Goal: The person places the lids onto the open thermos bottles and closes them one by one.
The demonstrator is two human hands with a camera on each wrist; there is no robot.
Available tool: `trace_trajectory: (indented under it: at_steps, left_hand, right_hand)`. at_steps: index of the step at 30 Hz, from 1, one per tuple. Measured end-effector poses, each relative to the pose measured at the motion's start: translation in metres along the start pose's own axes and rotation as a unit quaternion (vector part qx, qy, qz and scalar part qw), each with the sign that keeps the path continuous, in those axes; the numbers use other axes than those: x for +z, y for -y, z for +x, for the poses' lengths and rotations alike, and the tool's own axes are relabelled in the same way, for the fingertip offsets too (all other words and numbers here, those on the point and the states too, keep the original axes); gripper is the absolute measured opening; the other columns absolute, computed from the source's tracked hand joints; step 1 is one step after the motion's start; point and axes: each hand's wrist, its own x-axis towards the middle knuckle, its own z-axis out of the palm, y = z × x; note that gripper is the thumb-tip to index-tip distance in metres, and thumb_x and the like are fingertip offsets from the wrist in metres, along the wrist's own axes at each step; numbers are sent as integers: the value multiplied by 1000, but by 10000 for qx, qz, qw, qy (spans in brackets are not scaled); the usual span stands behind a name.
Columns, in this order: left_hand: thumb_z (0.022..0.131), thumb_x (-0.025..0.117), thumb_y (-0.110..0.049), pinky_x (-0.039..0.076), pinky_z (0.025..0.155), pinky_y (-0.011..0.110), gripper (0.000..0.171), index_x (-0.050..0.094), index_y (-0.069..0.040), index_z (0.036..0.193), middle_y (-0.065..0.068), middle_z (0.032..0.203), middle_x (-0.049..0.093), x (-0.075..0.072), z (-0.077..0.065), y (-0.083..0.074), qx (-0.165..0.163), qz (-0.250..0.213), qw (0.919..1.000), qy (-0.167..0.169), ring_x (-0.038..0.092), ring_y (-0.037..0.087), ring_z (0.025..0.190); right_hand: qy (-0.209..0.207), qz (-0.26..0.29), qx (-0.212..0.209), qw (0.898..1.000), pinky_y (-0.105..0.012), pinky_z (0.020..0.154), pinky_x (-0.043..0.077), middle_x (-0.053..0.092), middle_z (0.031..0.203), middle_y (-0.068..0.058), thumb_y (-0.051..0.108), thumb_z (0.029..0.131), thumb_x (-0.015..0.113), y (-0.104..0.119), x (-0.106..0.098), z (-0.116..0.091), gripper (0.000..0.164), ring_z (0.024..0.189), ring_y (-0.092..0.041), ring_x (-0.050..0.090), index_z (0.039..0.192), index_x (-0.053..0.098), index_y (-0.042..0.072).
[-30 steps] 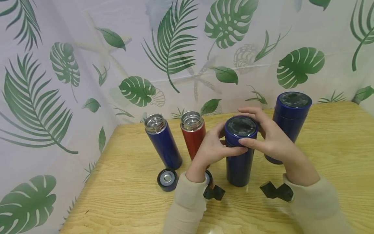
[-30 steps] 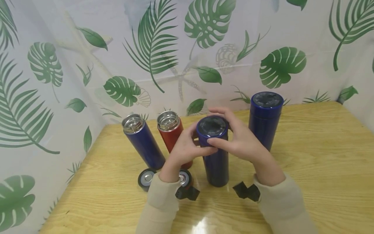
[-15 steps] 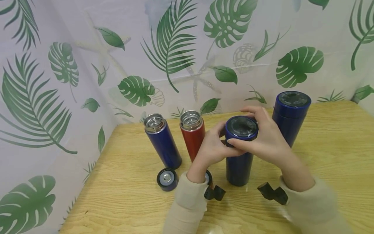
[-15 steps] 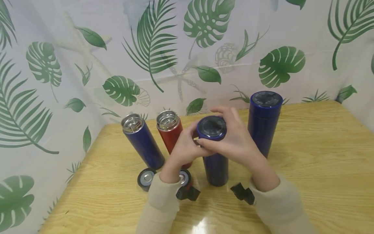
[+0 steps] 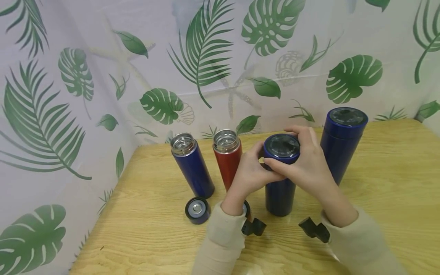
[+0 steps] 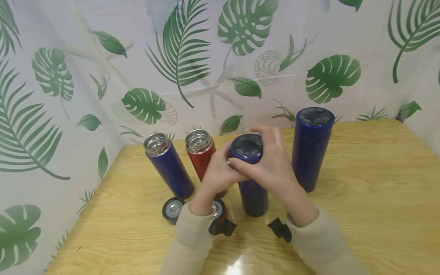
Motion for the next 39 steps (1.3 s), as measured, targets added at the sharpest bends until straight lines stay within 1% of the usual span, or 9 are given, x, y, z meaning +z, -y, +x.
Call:
trace_trajectory:
  at_steps: [4,8,11,13,21,24,27,31,39]
  left_hand:
    - [67,76,-7,47,73,20,59,49,-8,120,0,104,58,-1,0,-1,-165,-370,9990,187,53,5,93]
    - [70,74,-6,47,74,23,61,46,-12,124,0,112,54,-4,0,-1,-235,-804,9953,489,53,7,97]
    - [71,73,-5,47,75,24,61,46,-13,125,-2,113,54,-5,-1,-1,-156,-995,9929,625,54,7,96]
    - [70,73,-5,47,76,24,60,47,-12,124,-3,111,54,-4,-1,-1,-110,-1035,9927,610,54,6,96]
    - [66,76,-6,48,73,23,58,50,-7,118,-2,104,57,0,0,-1,31,-771,9967,247,54,5,93]
    - [65,77,-6,48,72,21,59,51,-6,117,-1,103,58,1,0,-1,53,-594,9982,31,53,4,94]
    - [63,79,-8,47,71,20,59,52,-5,115,-1,102,59,3,0,-1,-4,-280,9992,-301,53,3,93]
    - [61,80,-11,47,69,18,58,53,-5,112,-1,100,59,6,1,0,-135,123,9975,-689,54,2,90]
    - [60,81,-17,46,63,14,58,53,-4,109,1,93,59,11,1,-1,-249,575,9919,-1101,55,3,80]
  right_hand:
    - [836,488,-134,9952,-46,80,36,40,118,-16,10,69,75,-7,-8,3,73,101,-30,44,128,32,8]
    - [1635,1368,-550,9755,-30,90,35,40,127,-13,-5,74,67,-16,-19,6,75,111,-20,43,134,24,9]
    - [1775,2024,-906,9588,-17,89,34,44,123,-12,-16,70,62,-22,-23,8,77,109,-13,45,135,24,4]
    - [1682,2238,-1045,9543,-18,89,35,48,119,-10,-20,67,62,-24,-23,9,79,106,-12,48,134,26,1]
    - [1158,1773,-916,9730,-19,85,36,55,111,-5,-19,59,70,-18,-22,8,78,96,-10,53,126,35,-3]
    - [865,1283,-587,9862,-20,81,38,56,109,-9,-12,60,74,-13,-19,6,74,94,-11,54,124,39,1]
    - [586,840,-154,9946,-30,82,39,57,107,-14,0,63,77,-7,-13,3,67,96,-20,54,120,41,3]
    - [241,534,122,9982,-45,79,39,54,106,-15,9,65,78,-2,-5,1,61,95,-30,53,114,42,1]
    - [-187,191,104,9996,-42,76,38,50,108,-16,10,62,80,1,3,1,61,96,-28,49,110,44,0]
